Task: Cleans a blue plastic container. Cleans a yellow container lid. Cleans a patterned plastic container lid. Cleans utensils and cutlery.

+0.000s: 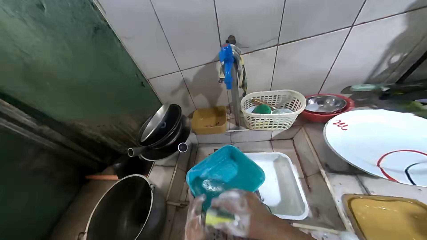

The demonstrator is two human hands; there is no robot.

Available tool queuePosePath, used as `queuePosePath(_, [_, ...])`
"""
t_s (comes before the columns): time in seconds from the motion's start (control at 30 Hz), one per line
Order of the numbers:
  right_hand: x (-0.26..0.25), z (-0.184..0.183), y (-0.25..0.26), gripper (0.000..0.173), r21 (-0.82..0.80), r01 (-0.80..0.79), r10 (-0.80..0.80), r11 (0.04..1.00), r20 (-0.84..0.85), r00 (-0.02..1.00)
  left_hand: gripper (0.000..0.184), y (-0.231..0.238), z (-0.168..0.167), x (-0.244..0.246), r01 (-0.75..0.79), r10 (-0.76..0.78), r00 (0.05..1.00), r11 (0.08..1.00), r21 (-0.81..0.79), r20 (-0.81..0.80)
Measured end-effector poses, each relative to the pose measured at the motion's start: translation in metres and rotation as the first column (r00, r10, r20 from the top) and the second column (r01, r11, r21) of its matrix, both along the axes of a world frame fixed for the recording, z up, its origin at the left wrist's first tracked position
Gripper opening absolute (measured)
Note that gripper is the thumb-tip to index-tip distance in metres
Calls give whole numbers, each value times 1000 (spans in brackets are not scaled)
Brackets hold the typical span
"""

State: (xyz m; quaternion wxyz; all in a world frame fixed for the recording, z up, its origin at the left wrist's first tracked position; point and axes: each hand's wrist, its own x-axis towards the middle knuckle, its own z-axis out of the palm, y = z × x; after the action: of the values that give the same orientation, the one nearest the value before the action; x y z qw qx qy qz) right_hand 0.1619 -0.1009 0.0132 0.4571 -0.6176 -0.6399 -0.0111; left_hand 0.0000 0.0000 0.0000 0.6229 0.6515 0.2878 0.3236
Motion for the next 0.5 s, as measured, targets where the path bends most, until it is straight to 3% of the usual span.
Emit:
queuePosePath(0.07, [16, 10, -1, 51, -319, 125, -186, 940, -171, 967, 80, 0, 10, 15, -193, 186, 981, 965, -177, -53])
queuePosePath(0.13, [24, 6, 10, 39, -360, 251, -281, 899, -32, 959, 77, 0, 20, 30, -352, 354, 935, 911, -214, -31])
queuePosePath(0.2, [8, 4, 16, 35, -347, 151, -152, 926, 25, 988, 65, 2, 27, 42, -409, 417, 909, 898, -161, 15])
queuePosePath(0.27, [-21, 8, 16, 48, -411, -130, 102, 902, -89, 991, 62, 3, 30, 45, -386, 385, 923, 922, -41, -18])
queuePosePath(0.33, [-32, 5, 17, 58, -403, -250, 234, 881, -90, 968, 60, 8, 35, 45, -364, 365, 929, 931, 28, -63])
queuePosePath(0.43, [-14, -12, 22, 32, -413, -149, 206, 898, 97, 974, 55, 9, 40, 43, -376, 385, 920, 921, 103, -75])
queuePosePath(0.5, [10, -24, 24, 33, -497, -29, 129, 867, 169, 977, 57, 15, 41, 39, -344, 358, 932, 924, 169, -63])
